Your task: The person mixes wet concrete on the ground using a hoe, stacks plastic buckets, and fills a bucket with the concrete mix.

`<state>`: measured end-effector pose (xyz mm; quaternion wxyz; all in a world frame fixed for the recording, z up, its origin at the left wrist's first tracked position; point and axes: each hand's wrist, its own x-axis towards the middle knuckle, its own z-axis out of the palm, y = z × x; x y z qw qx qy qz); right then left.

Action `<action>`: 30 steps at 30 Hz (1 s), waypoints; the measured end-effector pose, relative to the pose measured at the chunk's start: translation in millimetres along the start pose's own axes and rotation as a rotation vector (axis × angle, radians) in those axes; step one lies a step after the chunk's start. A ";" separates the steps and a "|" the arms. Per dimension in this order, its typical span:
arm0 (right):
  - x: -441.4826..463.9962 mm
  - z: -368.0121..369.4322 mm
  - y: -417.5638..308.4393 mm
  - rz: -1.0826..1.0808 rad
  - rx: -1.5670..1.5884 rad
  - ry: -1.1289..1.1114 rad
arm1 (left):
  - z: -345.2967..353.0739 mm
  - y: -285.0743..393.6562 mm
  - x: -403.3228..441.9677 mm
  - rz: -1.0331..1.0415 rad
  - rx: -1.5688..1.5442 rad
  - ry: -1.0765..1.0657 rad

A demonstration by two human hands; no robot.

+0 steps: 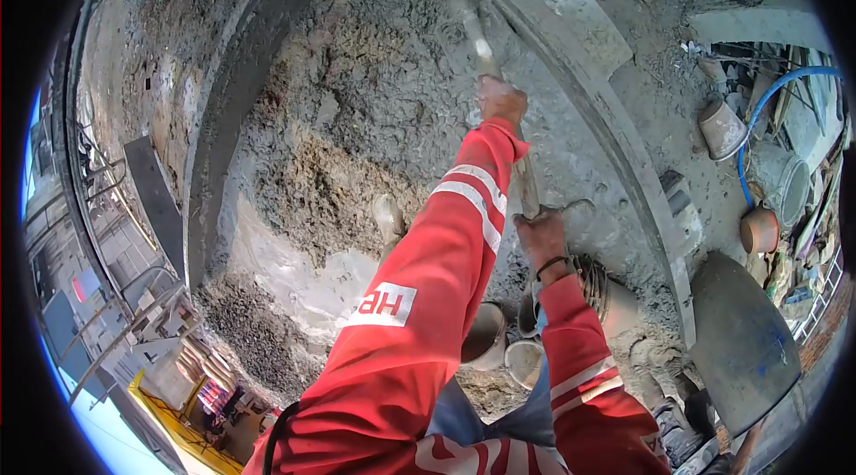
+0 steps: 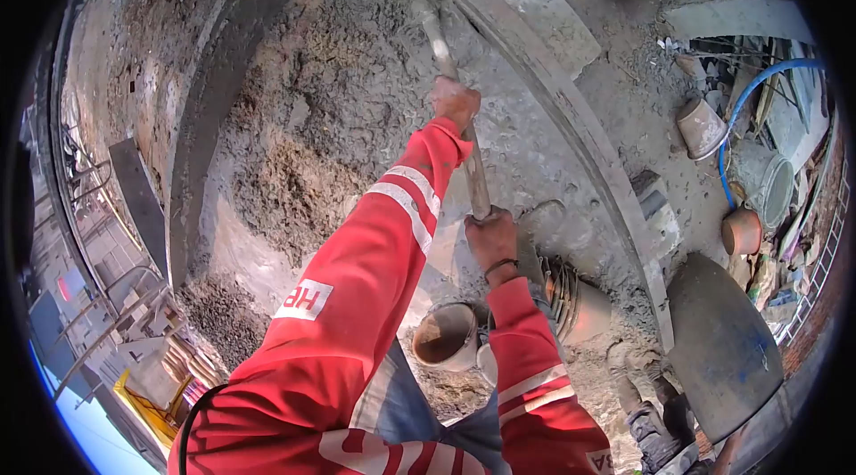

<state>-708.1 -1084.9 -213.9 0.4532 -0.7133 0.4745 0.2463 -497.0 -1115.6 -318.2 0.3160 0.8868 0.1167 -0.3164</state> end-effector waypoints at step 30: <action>188.1 -55.8 -121.6 -0.331 -0.302 -0.076 | -24.2 3.8 292.0 0.361 -0.144 0.225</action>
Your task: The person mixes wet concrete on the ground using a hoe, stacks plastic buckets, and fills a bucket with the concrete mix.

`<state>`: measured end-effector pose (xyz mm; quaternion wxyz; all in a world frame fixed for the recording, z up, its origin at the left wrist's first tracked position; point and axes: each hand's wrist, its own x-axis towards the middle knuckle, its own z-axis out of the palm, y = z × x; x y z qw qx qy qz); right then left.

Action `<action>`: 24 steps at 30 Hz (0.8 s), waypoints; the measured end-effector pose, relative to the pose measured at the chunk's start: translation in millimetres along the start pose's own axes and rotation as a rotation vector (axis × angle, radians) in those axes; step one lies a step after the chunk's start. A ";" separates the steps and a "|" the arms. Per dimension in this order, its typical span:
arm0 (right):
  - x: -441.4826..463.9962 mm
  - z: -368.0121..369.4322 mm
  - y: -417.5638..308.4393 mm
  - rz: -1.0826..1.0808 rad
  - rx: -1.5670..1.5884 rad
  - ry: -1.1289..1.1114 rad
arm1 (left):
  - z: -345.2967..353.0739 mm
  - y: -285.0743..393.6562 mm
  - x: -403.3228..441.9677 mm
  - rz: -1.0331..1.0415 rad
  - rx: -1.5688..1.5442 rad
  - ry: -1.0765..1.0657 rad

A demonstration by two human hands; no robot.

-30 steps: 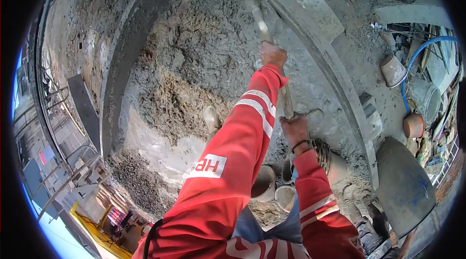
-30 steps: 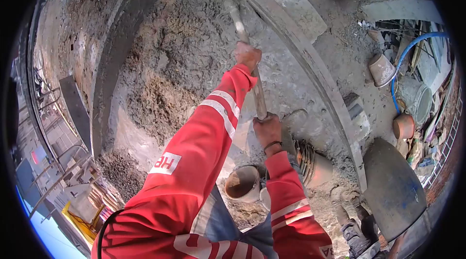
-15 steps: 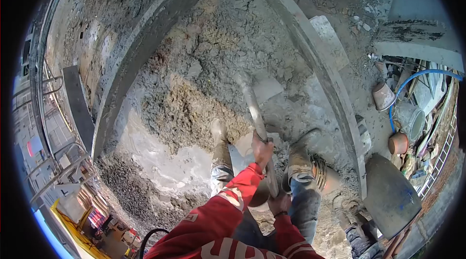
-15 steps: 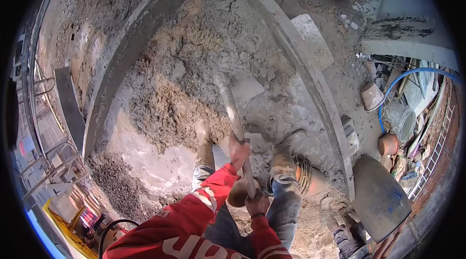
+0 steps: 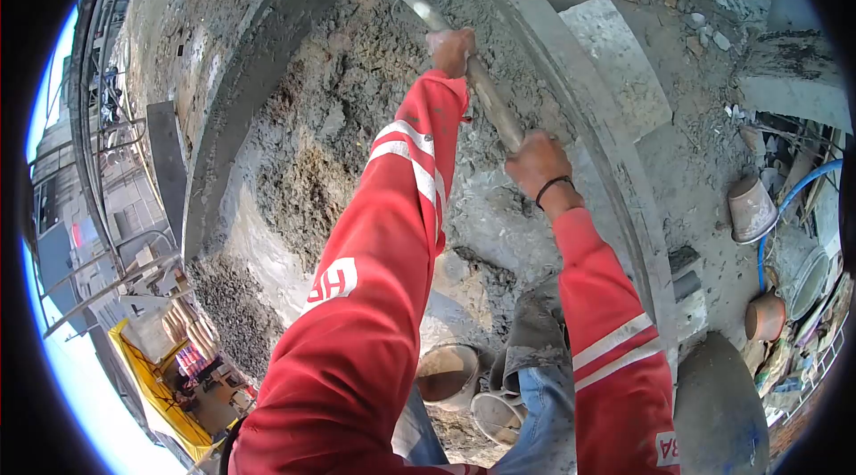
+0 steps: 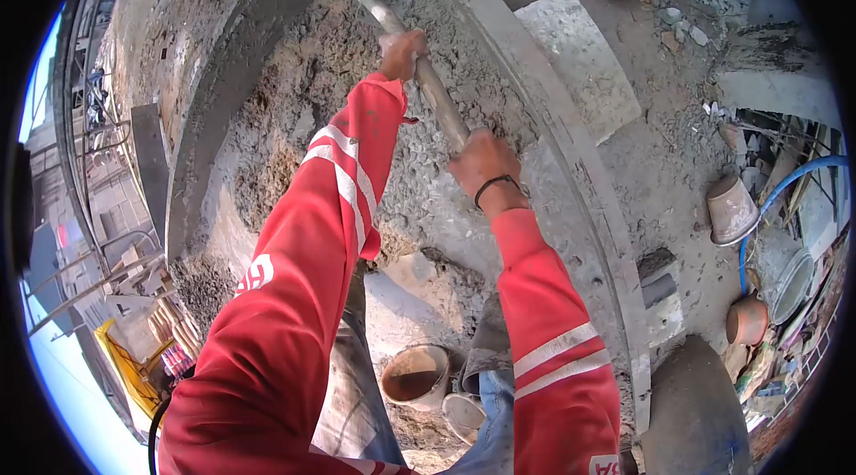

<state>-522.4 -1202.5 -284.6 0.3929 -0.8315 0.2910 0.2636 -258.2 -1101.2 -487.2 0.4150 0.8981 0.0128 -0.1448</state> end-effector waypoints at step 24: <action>-448.1 215.6 -153.7 0.670 0.033 0.121 | -242.9 -62.8 -489.1 -0.378 -0.502 -0.564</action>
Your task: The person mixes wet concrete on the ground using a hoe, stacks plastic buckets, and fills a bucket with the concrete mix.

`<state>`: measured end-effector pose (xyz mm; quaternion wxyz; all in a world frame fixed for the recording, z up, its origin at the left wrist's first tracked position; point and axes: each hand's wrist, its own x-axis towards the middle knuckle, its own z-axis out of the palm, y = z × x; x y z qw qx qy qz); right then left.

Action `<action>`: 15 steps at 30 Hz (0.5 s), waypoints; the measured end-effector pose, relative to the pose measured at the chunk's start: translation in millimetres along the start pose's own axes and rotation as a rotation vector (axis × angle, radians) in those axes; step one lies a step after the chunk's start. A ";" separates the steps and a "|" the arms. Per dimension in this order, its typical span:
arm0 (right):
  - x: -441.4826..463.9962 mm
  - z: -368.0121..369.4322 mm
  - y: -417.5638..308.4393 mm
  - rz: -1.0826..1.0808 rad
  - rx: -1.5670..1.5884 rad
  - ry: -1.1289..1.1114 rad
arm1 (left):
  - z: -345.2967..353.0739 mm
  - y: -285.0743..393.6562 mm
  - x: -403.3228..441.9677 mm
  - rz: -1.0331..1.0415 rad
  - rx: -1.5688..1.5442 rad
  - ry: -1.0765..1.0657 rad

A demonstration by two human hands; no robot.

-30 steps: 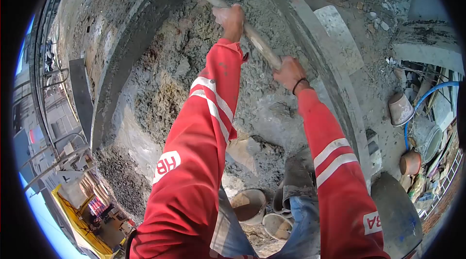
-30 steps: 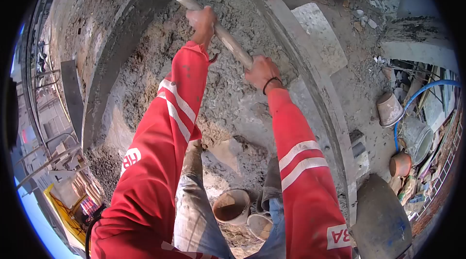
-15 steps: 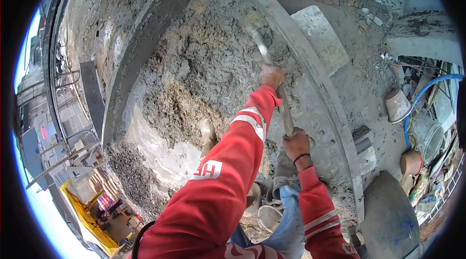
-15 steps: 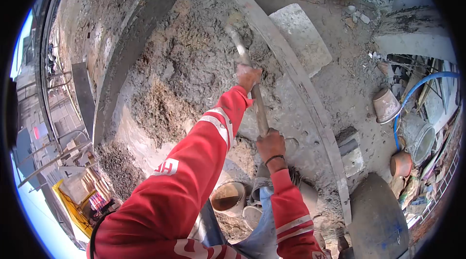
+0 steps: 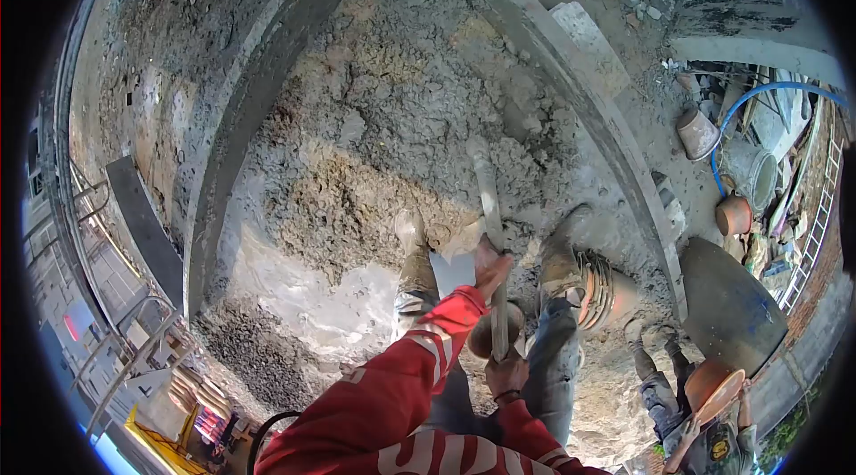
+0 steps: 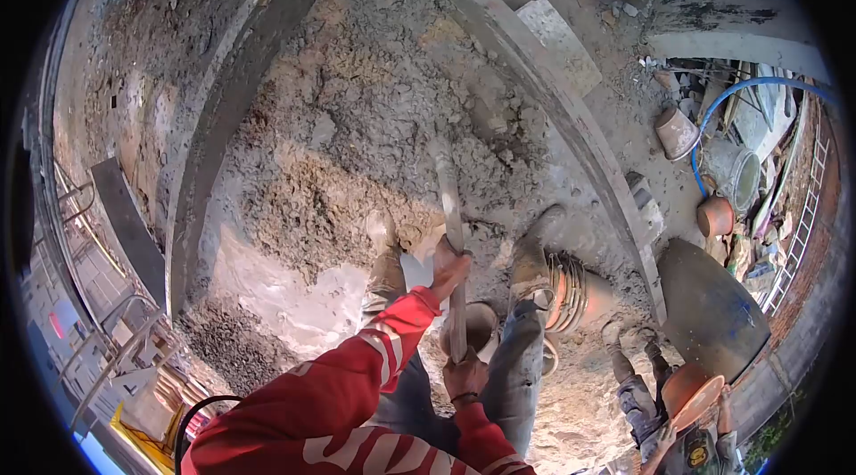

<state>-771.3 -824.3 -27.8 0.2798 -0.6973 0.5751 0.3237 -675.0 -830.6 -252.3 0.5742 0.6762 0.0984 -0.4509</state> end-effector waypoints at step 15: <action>266.5 -96.4 16.0 -0.372 -0.062 0.085 | 120.9 99.8 212.6 0.049 -0.043 0.346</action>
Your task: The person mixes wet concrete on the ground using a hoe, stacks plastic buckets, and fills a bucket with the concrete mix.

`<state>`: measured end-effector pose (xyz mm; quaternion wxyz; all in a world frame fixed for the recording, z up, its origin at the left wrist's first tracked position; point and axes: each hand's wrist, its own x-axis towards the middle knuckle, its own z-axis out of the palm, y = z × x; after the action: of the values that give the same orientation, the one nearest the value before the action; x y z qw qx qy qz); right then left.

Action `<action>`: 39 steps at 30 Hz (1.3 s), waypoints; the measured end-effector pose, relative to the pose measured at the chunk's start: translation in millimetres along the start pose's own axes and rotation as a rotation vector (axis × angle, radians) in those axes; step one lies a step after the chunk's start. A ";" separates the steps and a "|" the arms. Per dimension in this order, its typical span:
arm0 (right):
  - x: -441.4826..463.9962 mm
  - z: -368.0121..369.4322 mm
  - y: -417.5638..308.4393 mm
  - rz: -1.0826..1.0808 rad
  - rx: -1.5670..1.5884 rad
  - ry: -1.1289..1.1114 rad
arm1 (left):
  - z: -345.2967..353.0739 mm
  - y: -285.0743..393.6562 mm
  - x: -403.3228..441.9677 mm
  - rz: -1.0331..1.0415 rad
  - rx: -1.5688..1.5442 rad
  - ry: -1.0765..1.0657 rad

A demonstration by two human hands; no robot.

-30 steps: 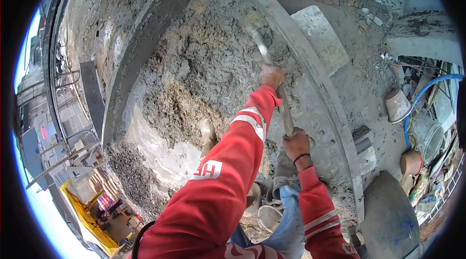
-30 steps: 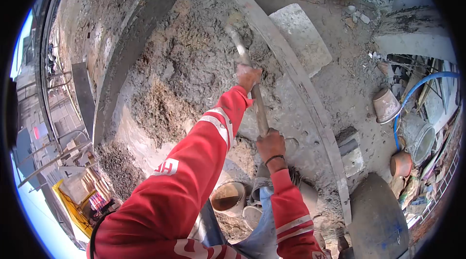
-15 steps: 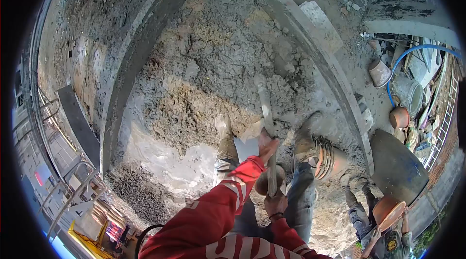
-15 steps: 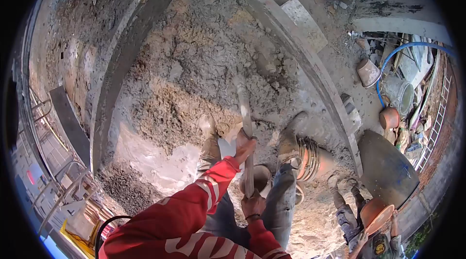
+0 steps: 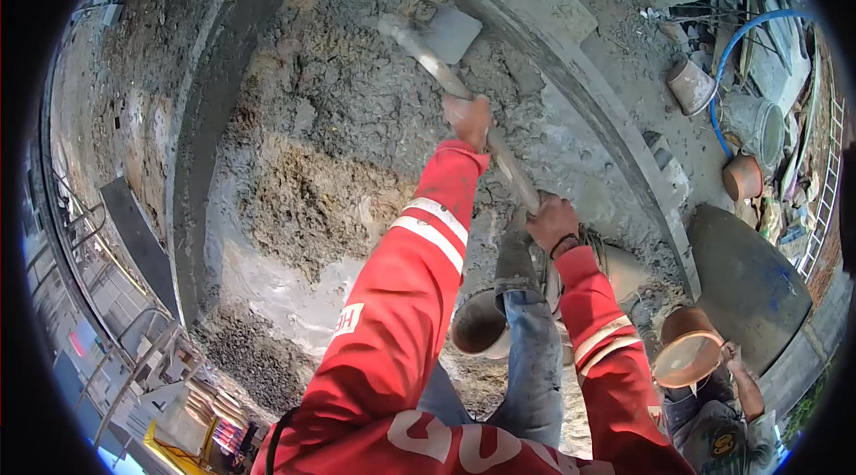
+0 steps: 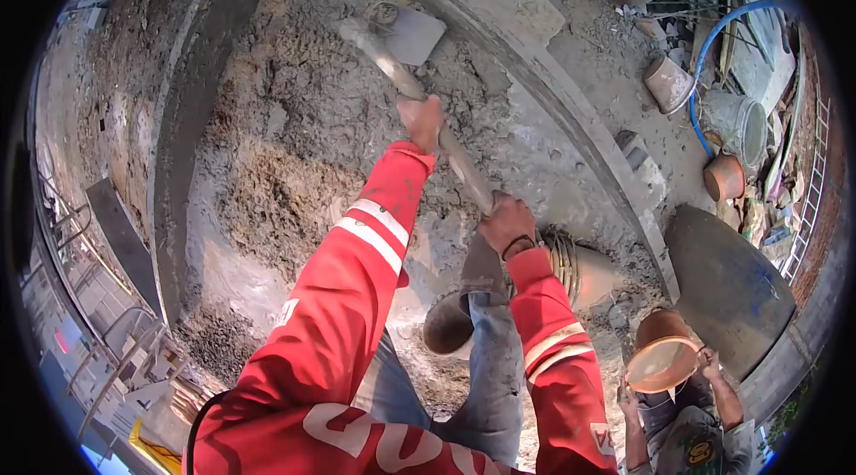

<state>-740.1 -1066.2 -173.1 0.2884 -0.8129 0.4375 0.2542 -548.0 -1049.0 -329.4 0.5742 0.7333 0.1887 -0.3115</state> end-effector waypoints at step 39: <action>-105.5 59.8 102.7 0.324 0.356 -0.005 | 54.9 -132.3 -78.1 0.105 0.445 -0.650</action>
<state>-889.3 -1011.6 -170.3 0.3837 -0.6678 0.5995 0.2179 -702.5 -1059.7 -380.8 0.4464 0.7117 -0.1127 -0.5306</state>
